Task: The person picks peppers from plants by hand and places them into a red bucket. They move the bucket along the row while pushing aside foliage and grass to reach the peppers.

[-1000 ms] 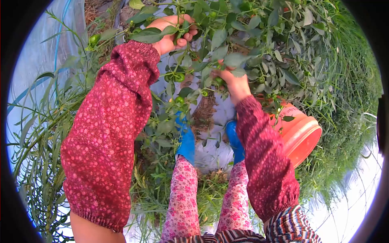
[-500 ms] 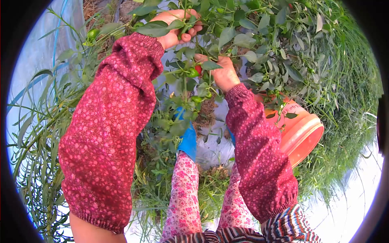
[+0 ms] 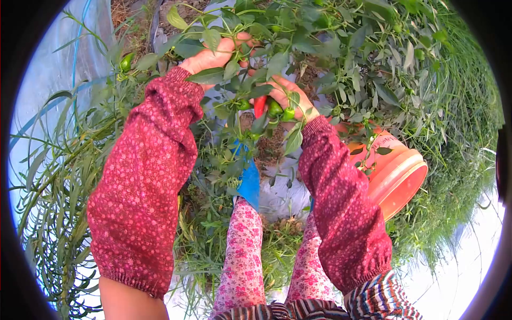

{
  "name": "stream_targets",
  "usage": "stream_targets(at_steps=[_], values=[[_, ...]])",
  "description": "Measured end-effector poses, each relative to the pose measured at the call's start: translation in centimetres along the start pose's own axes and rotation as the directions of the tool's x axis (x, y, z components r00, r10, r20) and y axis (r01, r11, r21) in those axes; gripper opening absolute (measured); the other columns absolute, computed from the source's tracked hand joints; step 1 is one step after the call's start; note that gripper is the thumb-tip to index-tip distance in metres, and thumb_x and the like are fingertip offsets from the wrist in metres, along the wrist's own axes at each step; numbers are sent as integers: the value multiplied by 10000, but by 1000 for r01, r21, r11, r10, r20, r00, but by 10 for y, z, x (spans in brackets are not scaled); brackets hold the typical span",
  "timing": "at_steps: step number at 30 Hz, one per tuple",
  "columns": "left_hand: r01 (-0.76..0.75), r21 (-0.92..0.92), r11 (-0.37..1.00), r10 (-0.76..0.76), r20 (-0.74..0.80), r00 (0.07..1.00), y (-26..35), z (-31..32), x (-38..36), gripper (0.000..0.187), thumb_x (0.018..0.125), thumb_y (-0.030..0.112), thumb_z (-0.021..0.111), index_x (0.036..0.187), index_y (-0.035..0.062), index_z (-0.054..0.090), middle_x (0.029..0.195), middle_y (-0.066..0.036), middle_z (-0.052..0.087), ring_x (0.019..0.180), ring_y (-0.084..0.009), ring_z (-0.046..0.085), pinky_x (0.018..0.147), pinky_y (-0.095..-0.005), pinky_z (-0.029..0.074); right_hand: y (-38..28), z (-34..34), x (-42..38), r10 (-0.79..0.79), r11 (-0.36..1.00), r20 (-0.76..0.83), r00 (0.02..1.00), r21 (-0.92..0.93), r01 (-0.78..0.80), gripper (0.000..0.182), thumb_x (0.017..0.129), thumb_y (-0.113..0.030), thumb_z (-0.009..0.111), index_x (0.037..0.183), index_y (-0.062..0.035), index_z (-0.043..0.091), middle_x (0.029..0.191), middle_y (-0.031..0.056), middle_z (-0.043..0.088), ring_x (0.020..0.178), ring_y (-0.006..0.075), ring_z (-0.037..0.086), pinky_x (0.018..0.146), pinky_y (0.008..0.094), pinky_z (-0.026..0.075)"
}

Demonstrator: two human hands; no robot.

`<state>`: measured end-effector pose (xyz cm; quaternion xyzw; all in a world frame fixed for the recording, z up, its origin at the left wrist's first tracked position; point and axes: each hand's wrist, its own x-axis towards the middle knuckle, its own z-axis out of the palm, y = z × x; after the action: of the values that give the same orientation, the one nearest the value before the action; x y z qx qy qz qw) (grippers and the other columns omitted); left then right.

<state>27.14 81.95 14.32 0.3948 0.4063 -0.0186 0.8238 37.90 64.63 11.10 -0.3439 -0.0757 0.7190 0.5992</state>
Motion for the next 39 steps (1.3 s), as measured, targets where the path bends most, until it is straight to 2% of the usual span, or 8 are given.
stream_targets(at_steps=[2, 6, 7, 12, 20, 24, 30, 39], values=[[27, 74, 997, -24, -37, 999, 1, 2, -2, 433, 922, 306, 518, 1252, 29, 473, 1087, -100, 565, 673, -108, 491, 467, -192, 384, -12, -9, 6, 119, 929, -59, 991, -345, -132, 400, 858, -208, 616, 1174, 3, 491, 978, 104, 628, 843, 209, 627, 692, 265, 517], [-161, -84, 983, 153, -96, 984, -2, 2, -41, 440, 926, 331, 487, 1281, 74, 461, 1091, -65, 574, 699, -110, 485, 528, -203, 379, -8, -5, 12, 212, 976, -239, 948, 108, -191, 350, 834, -301, 612, 1047, -28, 559, 846, 110, 622, 636, 165, 582, 489, 274, 444], [57, 133, 989, -3, -374, 927, -7, -6, -38, 445, 904, 303, 510, 1304, 116, 453, 1035, -32, 594, 709, -96, 487, 551, -203, 373, -5, -14, 14, 207, 968, -117, 971, 166, -186, 343, 837, -312, 603, 1036, -35, 566, 844, 112, 621, 612, 158, 568, 467, 266, 421], [238, 471, 849, -111, -282, 953, -32, -6, -82, 483, 841, 209, 575, 1307, 141, 467, 965, 12, 592, 727, -51, 502, 573, -212, 383, -11, -13, 14, 196, 899, 58, 979, 388, -203, 313, 864, -278, 568, 1075, -48, 537, 852, 107, 612, 615, 156, 563, 430, 268, 398], [133, 252, 959, -144, 26, 989, -65, 5, -97, 495, 794, 197, 641, 1257, 124, 483, 897, 34, 558, 717, -48, 494, 637, -203, 383, -18, -4, 9, 228, 905, 115, 967, 341, -254, 225, 849, -303, 592, 865, -80, 567, 788, 53, 595, 625, 128, 551, 533, 254, 437], [72, 8, 997, -71, -63, 995, -68, 20, -98, 427, 807, 238, 692, 1164, 82, 518, 826, 74, 528, 768, -33, 462, 717, -195, 371, -13, 2, 8, 318, 901, -124, 940, 348, -259, 254, 842, -337, 598, 786, -91, 573, 763, 51, 594, 591, 108, 530, 494, 240, 406], [1, -43, 999, -17, -378, 926, -78, 32, -113, 232, 855, 252, 643, 987, 62, 627, 865, 46, 595, 782, -47, 544, 717, -213, 439, -12, 10, 10, 342, 918, -107, 934, 249, -308, 263, 814, -356, 613, 789, -96, 582, 751, 31, 612, 564, 79, 510, 486, 229, 401], [182, -45, 982, -187, -304, 934, -70, 35, -154, 256, 912, 181, 518, 1100, 23, 593, 983, 4, 632, 874, -93, 576, 803, -257, 459, 10, 5, 21, 249, 857, 127, 960, 433, -279, 184, 869, -252, 558, 905, -71, 565, 854, 160, 619, 560, 153, 537, 480, 254, 445]])
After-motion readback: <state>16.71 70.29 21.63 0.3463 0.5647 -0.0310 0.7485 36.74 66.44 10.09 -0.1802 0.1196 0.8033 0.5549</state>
